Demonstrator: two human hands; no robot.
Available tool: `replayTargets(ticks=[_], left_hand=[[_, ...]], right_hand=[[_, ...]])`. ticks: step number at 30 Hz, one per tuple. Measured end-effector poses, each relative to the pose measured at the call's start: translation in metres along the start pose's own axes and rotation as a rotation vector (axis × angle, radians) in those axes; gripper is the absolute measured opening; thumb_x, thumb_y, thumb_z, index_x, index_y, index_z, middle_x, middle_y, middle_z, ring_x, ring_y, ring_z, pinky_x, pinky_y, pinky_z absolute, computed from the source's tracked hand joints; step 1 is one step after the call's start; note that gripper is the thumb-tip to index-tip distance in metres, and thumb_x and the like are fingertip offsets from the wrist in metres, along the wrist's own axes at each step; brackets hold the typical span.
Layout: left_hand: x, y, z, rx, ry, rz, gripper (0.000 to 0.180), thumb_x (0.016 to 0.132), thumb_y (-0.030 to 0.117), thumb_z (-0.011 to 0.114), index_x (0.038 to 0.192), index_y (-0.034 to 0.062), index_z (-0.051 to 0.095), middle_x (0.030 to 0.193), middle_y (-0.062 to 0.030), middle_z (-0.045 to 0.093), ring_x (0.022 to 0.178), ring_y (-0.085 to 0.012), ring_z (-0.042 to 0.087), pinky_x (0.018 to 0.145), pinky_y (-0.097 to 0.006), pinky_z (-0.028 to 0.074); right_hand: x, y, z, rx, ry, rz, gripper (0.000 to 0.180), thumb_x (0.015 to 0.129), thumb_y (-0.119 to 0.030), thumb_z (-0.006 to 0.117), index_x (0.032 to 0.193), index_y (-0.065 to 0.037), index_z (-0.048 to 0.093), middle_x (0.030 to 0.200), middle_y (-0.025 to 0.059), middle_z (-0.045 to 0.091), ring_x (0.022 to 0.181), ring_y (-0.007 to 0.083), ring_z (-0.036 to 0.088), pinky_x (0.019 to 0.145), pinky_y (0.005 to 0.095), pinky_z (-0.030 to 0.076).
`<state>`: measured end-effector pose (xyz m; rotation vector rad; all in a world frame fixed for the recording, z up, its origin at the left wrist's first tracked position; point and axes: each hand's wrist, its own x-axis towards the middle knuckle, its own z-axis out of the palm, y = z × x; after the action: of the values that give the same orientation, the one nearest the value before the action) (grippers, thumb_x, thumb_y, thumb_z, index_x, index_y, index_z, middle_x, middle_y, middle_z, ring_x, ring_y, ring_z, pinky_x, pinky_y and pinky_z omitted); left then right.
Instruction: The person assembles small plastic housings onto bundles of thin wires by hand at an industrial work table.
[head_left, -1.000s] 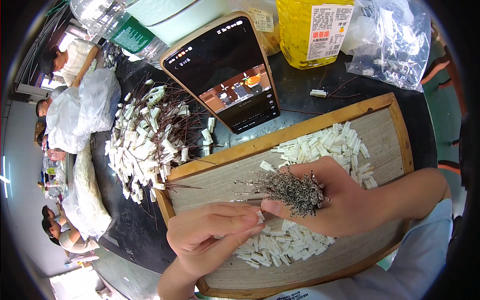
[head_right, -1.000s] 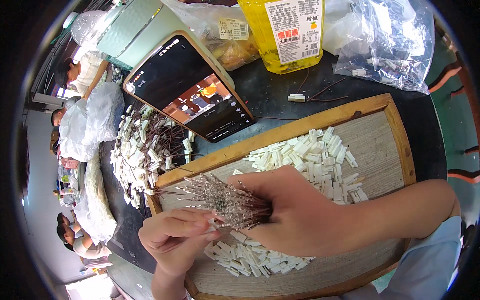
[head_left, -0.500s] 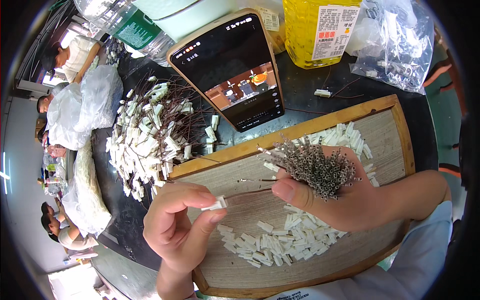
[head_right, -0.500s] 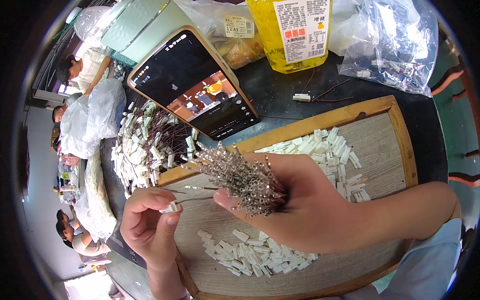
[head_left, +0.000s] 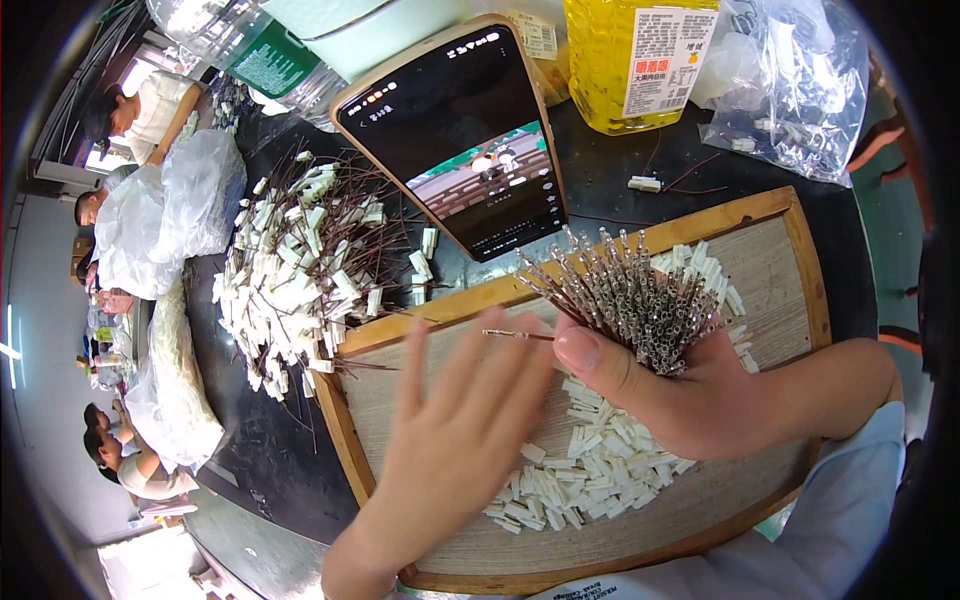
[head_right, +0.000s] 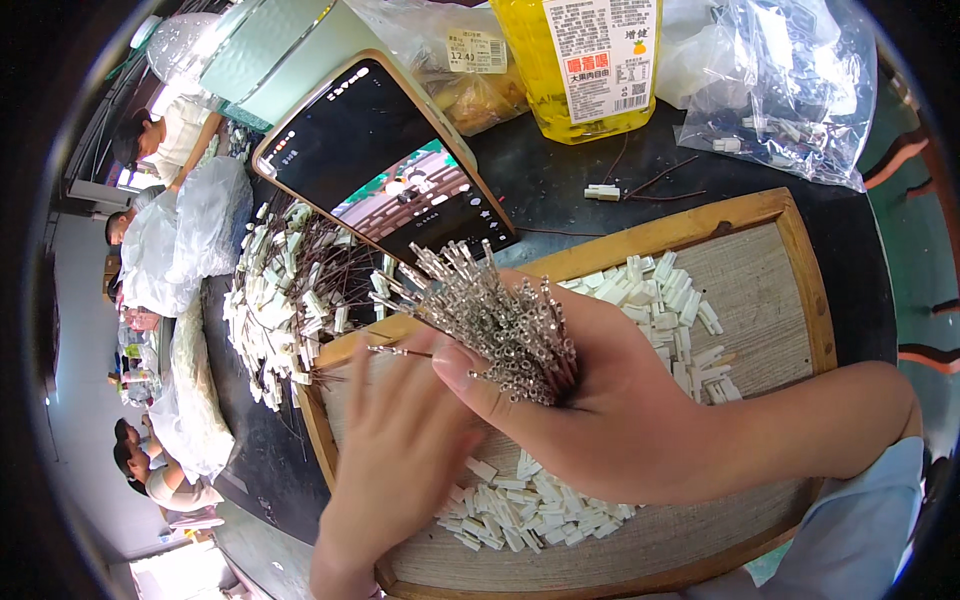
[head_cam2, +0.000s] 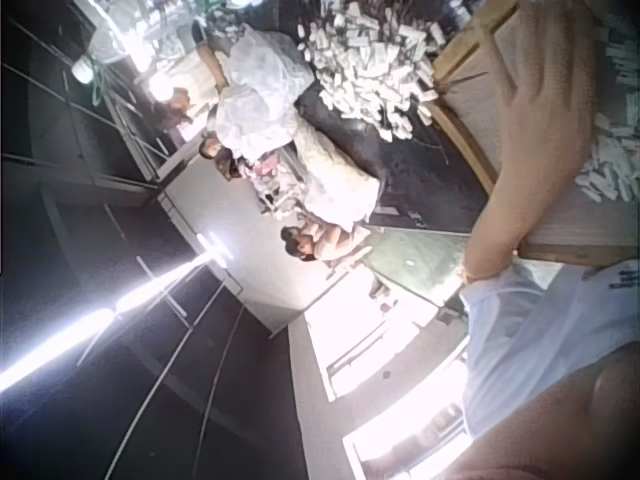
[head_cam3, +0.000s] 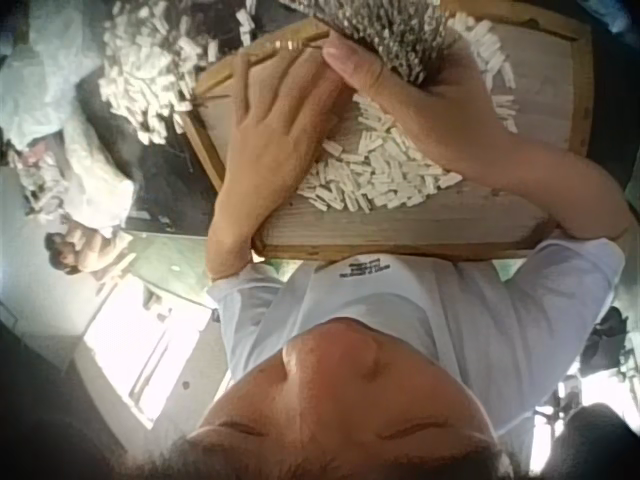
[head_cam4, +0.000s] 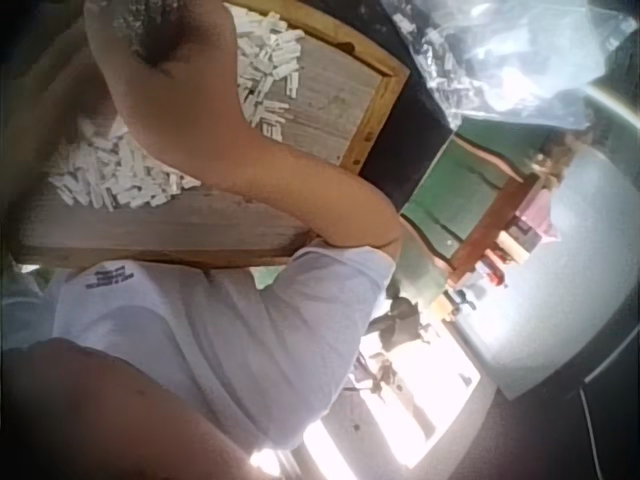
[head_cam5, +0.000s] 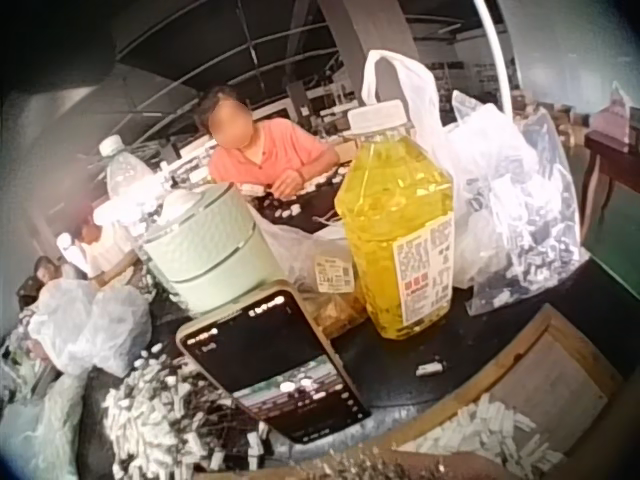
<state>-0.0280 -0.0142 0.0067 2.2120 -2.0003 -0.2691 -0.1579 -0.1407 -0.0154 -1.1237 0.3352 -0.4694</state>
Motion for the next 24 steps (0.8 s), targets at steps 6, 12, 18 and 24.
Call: replayTargets(ticks=[6,12,18,24], left_hand=[[0.002,-0.011,0.017,0.132,0.034,0.184,0.042,0.072,0.01,0.055,0.113,-0.0001,0.054,0.111,-0.0096,0.054,0.103,-0.0228,0.053,0.091,-0.04,0.041],[-0.003,-0.021,0.014,0.021,0.119,0.143,0.039,0.067,0.002,0.062,0.106,-0.0021,0.058,0.102,-0.0107,0.059,0.087,-0.0204,0.059,0.072,-0.026,0.049],[-0.015,-0.034,0.017,-1.259,0.556,-0.002,0.024,0.072,-0.008,0.068,0.093,-0.0011,0.058,0.093,-0.0174,0.064,0.086,-0.0252,0.064,0.073,-0.032,0.052],[-0.016,-0.03,0.018,-1.625,0.519,-0.094,0.027,0.073,-0.001,0.07,0.088,0.0024,0.048,0.087,-0.0213,0.064,0.083,-0.0283,0.065,0.075,-0.037,0.053]], right_hand=[[-0.002,-0.005,-0.004,-0.095,0.023,0.122,0.016,0.09,-0.017,0.056,0.097,-0.003,0.058,0.087,-0.0006,0.061,0.081,0.0048,0.054,0.07,0.0221,0.045],[-0.002,-0.005,-0.005,-0.137,-0.09,0.197,0.013,0.088,-0.018,0.058,0.091,-0.004,0.057,0.08,-0.0002,0.06,0.075,0.0048,0.053,0.067,0.0217,0.044],[-0.001,-0.01,-0.005,-0.02,-0.169,0.248,0.013,0.083,-0.004,0.063,0.094,-0.001,0.058,0.081,-0.002,0.059,0.076,0.0009,0.051,0.062,0.0184,0.042],[0.001,-0.01,-0.006,-0.008,-0.221,0.283,0.014,0.083,-0.004,0.064,0.096,-0.001,0.059,0.081,-0.0017,0.061,0.075,0.0014,0.054,0.063,0.0182,0.044]])
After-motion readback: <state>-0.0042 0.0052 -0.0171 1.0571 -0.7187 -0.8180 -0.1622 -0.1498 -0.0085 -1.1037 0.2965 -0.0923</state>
